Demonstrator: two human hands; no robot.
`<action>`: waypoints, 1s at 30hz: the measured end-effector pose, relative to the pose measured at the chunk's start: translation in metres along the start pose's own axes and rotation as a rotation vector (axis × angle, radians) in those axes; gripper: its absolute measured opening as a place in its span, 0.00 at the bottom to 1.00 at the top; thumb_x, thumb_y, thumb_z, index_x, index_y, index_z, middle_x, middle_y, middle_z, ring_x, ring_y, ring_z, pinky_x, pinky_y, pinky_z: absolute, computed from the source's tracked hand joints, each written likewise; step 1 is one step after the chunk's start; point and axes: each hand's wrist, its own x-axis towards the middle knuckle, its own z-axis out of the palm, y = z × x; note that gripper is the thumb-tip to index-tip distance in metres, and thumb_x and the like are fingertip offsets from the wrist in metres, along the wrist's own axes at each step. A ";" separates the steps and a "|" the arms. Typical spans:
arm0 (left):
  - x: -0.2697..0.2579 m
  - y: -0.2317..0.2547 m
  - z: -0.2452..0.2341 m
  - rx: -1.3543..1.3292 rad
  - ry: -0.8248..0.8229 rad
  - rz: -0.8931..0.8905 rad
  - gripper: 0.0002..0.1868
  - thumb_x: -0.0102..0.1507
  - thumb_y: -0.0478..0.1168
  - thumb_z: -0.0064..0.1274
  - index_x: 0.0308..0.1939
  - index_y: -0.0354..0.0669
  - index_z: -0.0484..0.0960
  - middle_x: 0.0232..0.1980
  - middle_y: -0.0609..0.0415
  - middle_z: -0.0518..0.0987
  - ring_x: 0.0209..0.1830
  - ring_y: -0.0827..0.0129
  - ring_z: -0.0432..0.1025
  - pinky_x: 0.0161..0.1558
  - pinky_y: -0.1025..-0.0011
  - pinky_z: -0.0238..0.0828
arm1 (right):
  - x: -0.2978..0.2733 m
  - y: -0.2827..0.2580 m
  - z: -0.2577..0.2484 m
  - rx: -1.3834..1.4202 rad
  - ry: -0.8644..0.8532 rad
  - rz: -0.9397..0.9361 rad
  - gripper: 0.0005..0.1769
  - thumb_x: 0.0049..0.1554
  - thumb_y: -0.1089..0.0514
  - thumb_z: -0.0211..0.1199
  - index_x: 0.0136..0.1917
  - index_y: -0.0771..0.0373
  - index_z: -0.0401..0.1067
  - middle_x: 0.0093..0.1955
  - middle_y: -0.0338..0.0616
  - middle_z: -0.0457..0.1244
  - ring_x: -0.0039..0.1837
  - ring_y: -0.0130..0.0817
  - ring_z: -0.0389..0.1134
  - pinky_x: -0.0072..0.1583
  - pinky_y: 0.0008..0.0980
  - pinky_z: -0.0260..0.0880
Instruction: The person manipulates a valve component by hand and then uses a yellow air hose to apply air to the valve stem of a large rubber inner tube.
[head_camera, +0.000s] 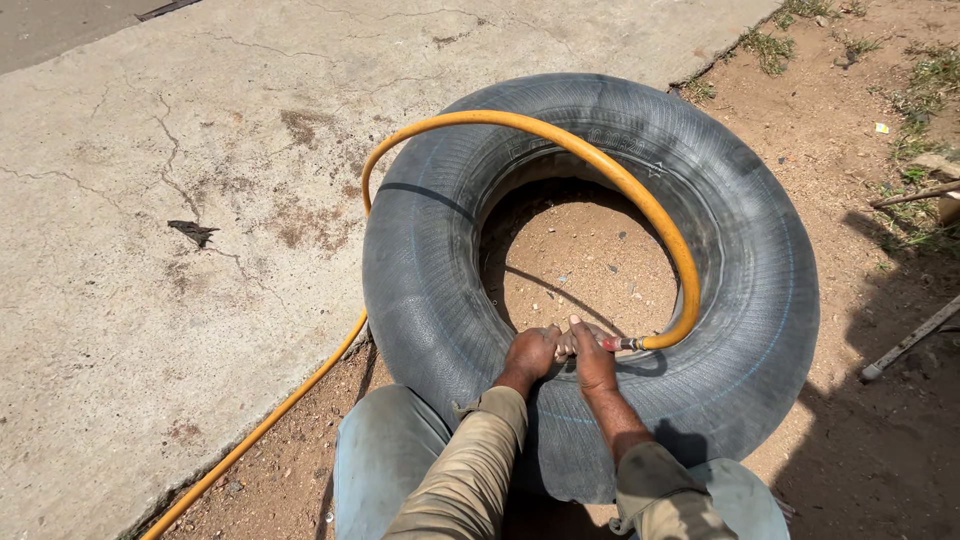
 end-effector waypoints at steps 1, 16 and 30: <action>0.000 0.000 0.000 -0.002 0.002 0.003 0.30 0.66 0.60 0.37 0.44 0.40 0.86 0.50 0.34 0.81 0.54 0.40 0.75 0.58 0.52 0.67 | -0.002 -0.001 0.002 -0.033 0.047 -0.007 0.24 0.65 0.47 0.57 0.32 0.62 0.66 0.28 0.39 0.59 0.31 0.29 0.59 0.36 0.30 0.62; 0.001 0.007 -0.009 0.032 -0.011 -0.056 0.32 0.68 0.61 0.37 0.44 0.37 0.86 0.52 0.34 0.82 0.56 0.43 0.76 0.61 0.53 0.67 | 0.008 0.008 0.011 -0.082 0.170 -0.093 0.24 0.65 0.50 0.57 0.30 0.62 0.64 0.27 0.39 0.58 0.30 0.27 0.57 0.33 0.28 0.60; 0.002 0.012 -0.009 0.044 -0.025 -0.042 0.32 0.68 0.61 0.36 0.45 0.39 0.87 0.53 0.35 0.83 0.57 0.43 0.76 0.62 0.53 0.67 | 0.011 0.005 0.012 -0.040 0.179 -0.089 0.22 0.64 0.50 0.56 0.30 0.60 0.63 0.26 0.37 0.58 0.30 0.27 0.57 0.34 0.30 0.59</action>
